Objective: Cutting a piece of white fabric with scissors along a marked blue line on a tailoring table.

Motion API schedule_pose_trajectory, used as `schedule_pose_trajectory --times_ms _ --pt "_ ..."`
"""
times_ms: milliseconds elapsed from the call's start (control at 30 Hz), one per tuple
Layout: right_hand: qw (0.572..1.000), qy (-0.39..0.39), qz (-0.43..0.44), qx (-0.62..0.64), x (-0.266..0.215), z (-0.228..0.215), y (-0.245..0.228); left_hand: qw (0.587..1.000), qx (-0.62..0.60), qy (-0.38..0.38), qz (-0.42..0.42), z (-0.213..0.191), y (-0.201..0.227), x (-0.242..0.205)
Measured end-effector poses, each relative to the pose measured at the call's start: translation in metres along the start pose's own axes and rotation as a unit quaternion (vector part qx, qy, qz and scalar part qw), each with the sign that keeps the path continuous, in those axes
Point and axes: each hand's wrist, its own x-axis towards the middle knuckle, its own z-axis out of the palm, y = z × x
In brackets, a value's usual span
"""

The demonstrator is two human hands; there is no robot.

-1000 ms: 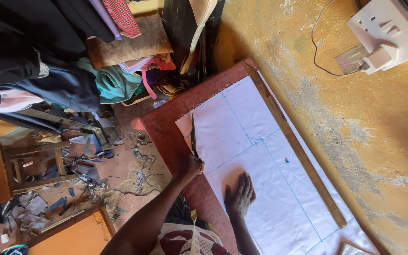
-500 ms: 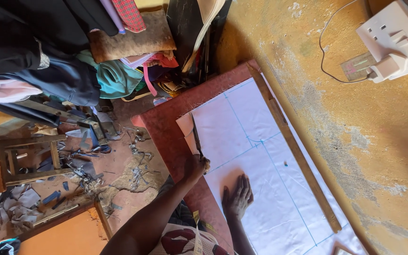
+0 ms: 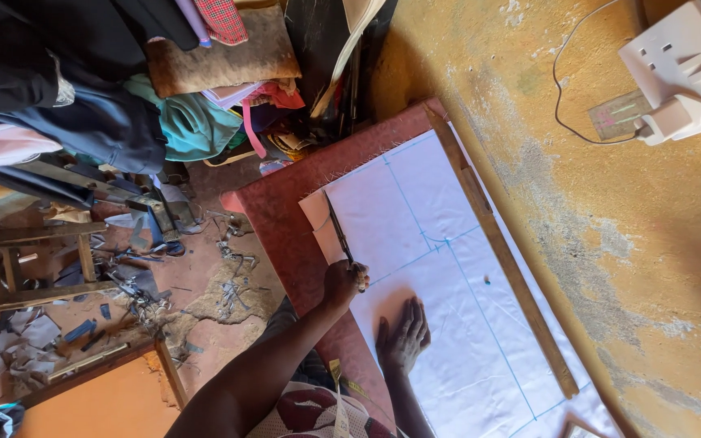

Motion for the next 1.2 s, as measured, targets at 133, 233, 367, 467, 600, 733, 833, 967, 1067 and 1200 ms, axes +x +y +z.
schedule_pose_trajectory --times_ms 133,233,367,467,600,733,833,967,1067,1200 --pt "0.999 0.033 -0.015 -0.012 0.002 -0.001 -0.002 0.999 0.023 0.013 -0.032 0.005 0.019 -0.006" --pt "0.999 0.03 -0.017 -0.009 0.002 -0.004 -0.003 0.997 0.073 0.014 -0.029 0.001 0.02 -0.002" --pt "0.999 0.034 -0.017 -0.002 0.002 -0.004 -0.004 0.995 0.087 0.009 -0.048 -0.003 0.035 0.001" --pt "1.0 0.026 -0.01 0.002 0.0 -0.004 -0.003 0.997 0.046 0.003 -0.055 -0.001 0.039 0.002" --pt "1.0 0.02 -0.01 -0.007 0.002 -0.004 -0.004 0.996 0.071 -0.003 -0.053 0.0 0.045 0.0" --pt "1.0 0.018 -0.008 -0.007 0.002 -0.002 -0.003 0.997 0.051 -0.004 -0.054 0.0 0.038 0.004" --pt "1.0 0.015 -0.007 -0.003 0.002 -0.002 -0.003 0.997 0.05 0.01 -0.05 0.002 0.03 0.008" --pt "1.0 0.019 -0.006 0.0 0.002 -0.003 -0.004 0.999 0.004 0.02 -0.047 0.004 0.025 0.011" --pt "1.0 0.021 -0.007 -0.003 0.002 -0.003 -0.003 0.998 -0.02 0.024 -0.045 0.004 0.019 0.013" --pt "1.0 0.016 -0.004 -0.002 0.002 -0.003 -0.003 0.998 -0.056 0.024 -0.032 0.002 0.013 0.015"
